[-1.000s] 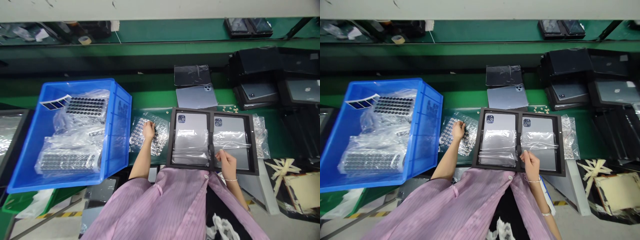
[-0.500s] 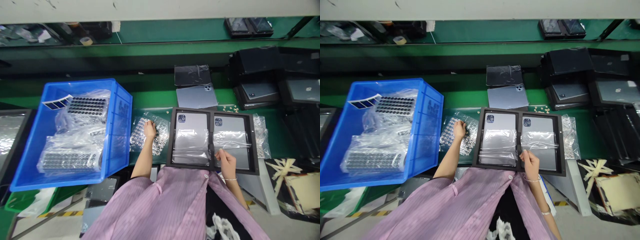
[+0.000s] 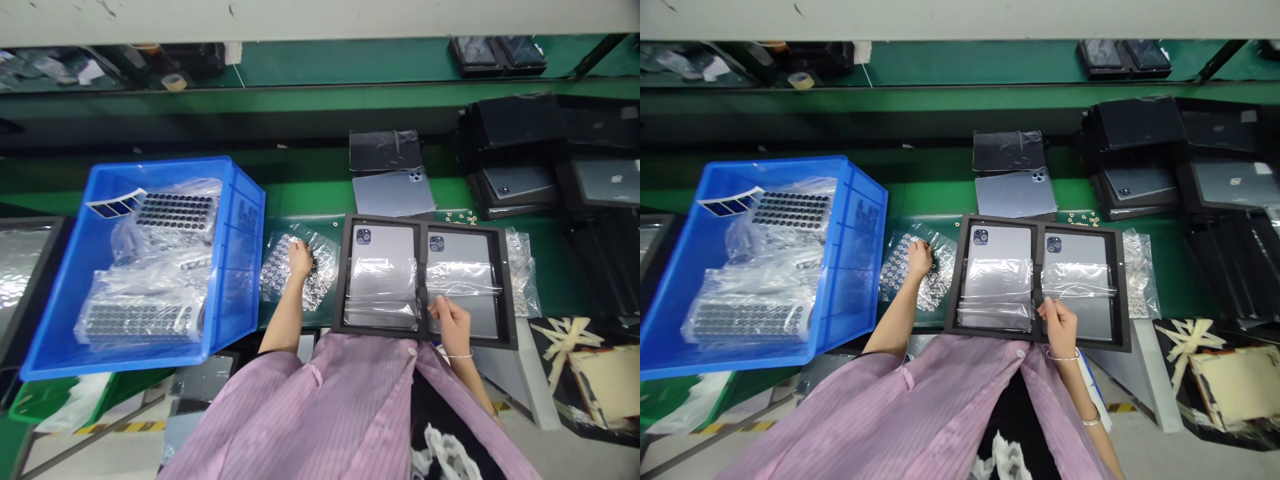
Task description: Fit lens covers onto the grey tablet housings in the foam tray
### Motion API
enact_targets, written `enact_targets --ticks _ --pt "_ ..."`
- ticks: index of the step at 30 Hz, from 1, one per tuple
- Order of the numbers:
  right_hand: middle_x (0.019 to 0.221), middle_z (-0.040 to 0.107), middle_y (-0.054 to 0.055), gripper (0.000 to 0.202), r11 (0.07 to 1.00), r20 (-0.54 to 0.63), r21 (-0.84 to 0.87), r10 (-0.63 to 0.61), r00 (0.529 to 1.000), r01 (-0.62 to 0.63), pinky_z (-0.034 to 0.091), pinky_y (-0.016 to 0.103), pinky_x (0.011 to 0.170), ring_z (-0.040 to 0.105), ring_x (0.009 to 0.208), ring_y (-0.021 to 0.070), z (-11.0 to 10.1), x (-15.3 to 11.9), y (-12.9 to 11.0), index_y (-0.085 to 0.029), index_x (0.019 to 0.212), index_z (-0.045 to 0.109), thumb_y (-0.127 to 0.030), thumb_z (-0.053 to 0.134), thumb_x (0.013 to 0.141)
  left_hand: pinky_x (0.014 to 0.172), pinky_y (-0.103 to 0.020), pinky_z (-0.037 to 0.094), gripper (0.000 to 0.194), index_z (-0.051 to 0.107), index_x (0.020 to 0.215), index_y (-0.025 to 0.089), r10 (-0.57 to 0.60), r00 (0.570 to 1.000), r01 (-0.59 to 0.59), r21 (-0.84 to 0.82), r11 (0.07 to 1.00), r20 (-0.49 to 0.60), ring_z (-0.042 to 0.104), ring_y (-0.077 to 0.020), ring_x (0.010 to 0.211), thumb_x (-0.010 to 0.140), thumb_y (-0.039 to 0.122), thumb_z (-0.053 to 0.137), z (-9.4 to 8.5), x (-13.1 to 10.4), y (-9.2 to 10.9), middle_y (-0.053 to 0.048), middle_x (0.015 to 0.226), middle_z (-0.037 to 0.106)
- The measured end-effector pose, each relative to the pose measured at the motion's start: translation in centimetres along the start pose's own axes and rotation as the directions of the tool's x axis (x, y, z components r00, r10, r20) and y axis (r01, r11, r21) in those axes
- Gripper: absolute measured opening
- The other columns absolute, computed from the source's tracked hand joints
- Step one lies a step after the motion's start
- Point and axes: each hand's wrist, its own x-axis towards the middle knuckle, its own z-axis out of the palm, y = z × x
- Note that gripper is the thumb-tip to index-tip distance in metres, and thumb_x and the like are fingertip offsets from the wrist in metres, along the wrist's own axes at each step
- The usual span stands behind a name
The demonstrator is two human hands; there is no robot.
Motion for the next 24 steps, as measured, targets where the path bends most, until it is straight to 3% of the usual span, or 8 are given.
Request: enact_targets --ticks 4,8,11,24 --pt "0.058 0.055 0.001 0.044 1.000 0.002 -0.009 -0.006 1.000 0.006 0.040 0.026 0.057 0.051 0.057 0.0132 0.0 0.0 0.0 -0.017 0.053 0.054 -0.046 0.052 0.086 0.097 -0.044 0.036 0.017 0.057 0.095 0.014 -0.009 0.999 0.009 -0.014 1.000 -0.035 0.049 -0.0254 0.110 0.088 0.028 0.050 0.5 -0.5 0.1 -0.010 0.105 0.057" --pt "0.059 0.055 0.001 0.043 1.000 0.009 0.005 -0.018 1.000 0.018 0.040 0.026 0.058 0.051 0.058 0.0131 -0.1 0.0 0.1 -0.017 0.053 0.054 -0.045 0.052 0.087 0.096 -0.045 0.035 0.019 0.055 0.096 0.012 -0.070 0.992 0.066 -0.038 0.997 -0.107 0.048 -0.0318 0.111 0.089 0.025 0.043 0.9 -0.9 0.7 -0.019 0.106 0.056" --pt "0.059 0.056 0.001 0.043 1.000 0.019 0.005 -0.020 1.000 0.020 0.039 0.026 0.058 0.050 0.057 0.0124 -0.2 -0.1 0.2 -0.017 0.054 0.055 -0.043 0.052 0.088 0.095 -0.045 0.035 0.020 0.053 0.098 0.012 -0.095 0.985 0.088 -0.055 0.995 -0.142 0.048 -0.0325 0.111 0.089 0.023 0.039 1.0 -1.0 1.1 -0.020 0.107 0.057" --pt "0.060 0.057 0.001 0.042 0.999 0.034 -0.005 -0.054 0.998 0.055 0.040 0.026 0.059 0.051 0.058 0.0124 0.1 0.1 0.3 -0.017 0.054 0.055 -0.041 0.052 0.088 0.094 -0.046 0.035 0.020 0.055 0.098 0.011 -0.123 0.982 0.120 -0.029 0.992 -0.141 0.049 -0.0346 0.109 0.087 0.024 0.046 0.9 -0.7 1.7 -0.020 0.106 0.057"
